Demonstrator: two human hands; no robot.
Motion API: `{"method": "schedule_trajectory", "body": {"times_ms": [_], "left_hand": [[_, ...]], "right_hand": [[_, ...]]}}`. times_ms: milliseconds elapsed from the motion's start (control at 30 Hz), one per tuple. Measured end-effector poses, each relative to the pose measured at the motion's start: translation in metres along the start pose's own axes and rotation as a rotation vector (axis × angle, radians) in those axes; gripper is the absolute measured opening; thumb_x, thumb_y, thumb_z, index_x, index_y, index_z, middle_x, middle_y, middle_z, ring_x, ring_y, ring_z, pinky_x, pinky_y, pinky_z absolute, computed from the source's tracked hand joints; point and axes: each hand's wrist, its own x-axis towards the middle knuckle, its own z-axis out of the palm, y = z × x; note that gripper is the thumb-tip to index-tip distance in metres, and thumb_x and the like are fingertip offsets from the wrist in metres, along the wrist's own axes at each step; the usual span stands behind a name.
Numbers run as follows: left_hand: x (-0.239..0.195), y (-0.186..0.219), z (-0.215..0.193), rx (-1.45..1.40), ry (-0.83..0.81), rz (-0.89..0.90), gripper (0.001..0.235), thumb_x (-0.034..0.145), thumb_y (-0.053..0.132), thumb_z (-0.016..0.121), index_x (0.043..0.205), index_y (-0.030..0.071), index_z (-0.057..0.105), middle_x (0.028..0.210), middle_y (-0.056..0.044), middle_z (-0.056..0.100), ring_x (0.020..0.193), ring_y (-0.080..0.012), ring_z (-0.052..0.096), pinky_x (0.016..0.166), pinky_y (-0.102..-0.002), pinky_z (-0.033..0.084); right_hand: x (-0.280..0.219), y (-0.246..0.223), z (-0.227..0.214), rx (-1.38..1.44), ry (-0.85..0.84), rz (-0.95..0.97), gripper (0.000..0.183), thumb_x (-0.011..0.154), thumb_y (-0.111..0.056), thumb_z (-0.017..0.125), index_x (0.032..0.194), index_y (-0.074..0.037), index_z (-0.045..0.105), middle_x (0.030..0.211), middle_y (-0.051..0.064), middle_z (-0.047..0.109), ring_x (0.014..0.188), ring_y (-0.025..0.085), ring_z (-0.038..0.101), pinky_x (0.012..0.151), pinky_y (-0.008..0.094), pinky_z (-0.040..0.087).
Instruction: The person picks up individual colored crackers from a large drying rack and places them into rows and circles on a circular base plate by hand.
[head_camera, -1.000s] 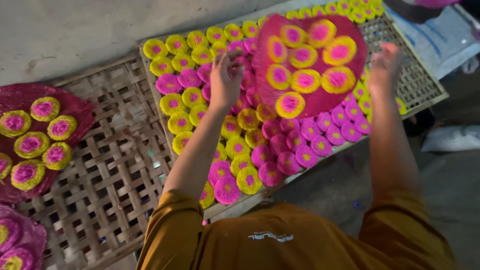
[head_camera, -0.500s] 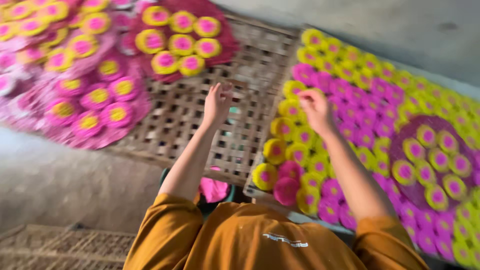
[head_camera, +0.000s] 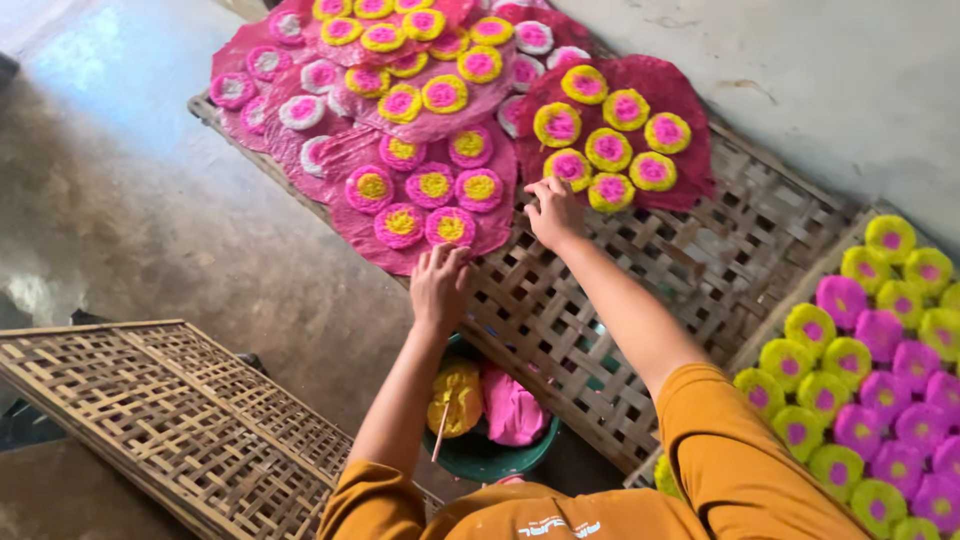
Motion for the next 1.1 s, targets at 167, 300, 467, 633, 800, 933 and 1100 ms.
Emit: {"method": "schedule_trajectory", "body": {"times_ms": [167,300,467,633,800,933,1100], "left_hand": [[-0.007,-0.002,0.008,-0.128,0.081,-0.1,0.029,0.085,0.021,0.076,0.113,0.016,0.068,0.124,-0.007,0.058,0.097,-0.0254,0.066,0.084,-0.043,0.053],[-0.003,-0.002,0.007,-0.119,0.104,-0.129,0.023,0.088,0.021,0.076,0.109,0.017,0.069,0.121,-0.005,0.058,0.096,-0.0247,0.068,0.083,-0.042,0.055],[-0.008,-0.001,0.004,-0.139,0.129,-0.158,0.022,0.089,0.021,0.076,0.109,0.017,0.068,0.124,-0.007,0.057,0.099,-0.0277,0.067,0.081,-0.044,0.055],[-0.011,-0.001,0.006,-0.073,0.141,-0.152,0.027,0.086,0.022,0.077,0.111,0.019,0.068,0.125,-0.007,0.055,0.1,-0.0308,0.067,0.079,-0.046,0.056],[-0.013,-0.003,0.011,-0.093,0.183,-0.178,0.027,0.088,0.025,0.076,0.112,0.019,0.066,0.126,-0.006,0.054,0.098,-0.0273,0.069,0.078,-0.044,0.057],[-0.014,0.0,0.008,-0.08,0.14,-0.2,0.025,0.091,0.026,0.075,0.113,0.018,0.067,0.125,-0.006,0.055,0.092,-0.0255,0.069,0.077,-0.043,0.057],[-0.01,-0.001,0.0,-0.096,0.124,-0.186,0.023,0.091,0.024,0.074,0.112,0.019,0.067,0.122,-0.004,0.057,0.093,-0.025,0.07,0.078,-0.043,0.056]], "right_hand": [[-0.006,-0.002,0.016,-0.013,0.03,-0.026,0.025,0.085,-0.009,0.076,0.108,-0.01,0.071,0.112,0.014,0.06,0.112,0.036,0.057,0.098,0.047,0.047],[-0.021,-0.002,0.015,0.016,0.139,-0.132,0.03,0.091,-0.004,0.069,0.121,-0.006,0.067,0.122,0.015,0.057,0.117,0.038,0.054,0.102,0.05,0.045],[-0.055,-0.016,0.016,0.097,0.185,-0.137,0.037,0.093,-0.005,0.063,0.13,-0.002,0.061,0.137,0.018,0.049,0.126,0.04,0.051,0.106,0.047,0.046],[-0.106,-0.039,0.01,0.063,0.22,-0.063,0.04,0.094,-0.013,0.067,0.131,-0.001,0.059,0.142,0.02,0.047,0.127,0.04,0.051,0.107,0.049,0.044],[-0.116,-0.05,0.008,-0.141,0.17,-0.106,0.029,0.095,-0.017,0.067,0.121,-0.005,0.064,0.134,0.016,0.053,0.126,0.039,0.053,0.106,0.05,0.045],[-0.115,-0.056,0.004,-0.138,0.168,-0.106,0.026,0.095,-0.016,0.066,0.118,-0.005,0.065,0.132,0.016,0.054,0.124,0.039,0.053,0.105,0.05,0.046],[-0.112,-0.062,0.005,-0.162,0.178,-0.105,0.027,0.093,-0.016,0.067,0.118,-0.006,0.065,0.13,0.017,0.054,0.122,0.04,0.053,0.103,0.05,0.046]]}}
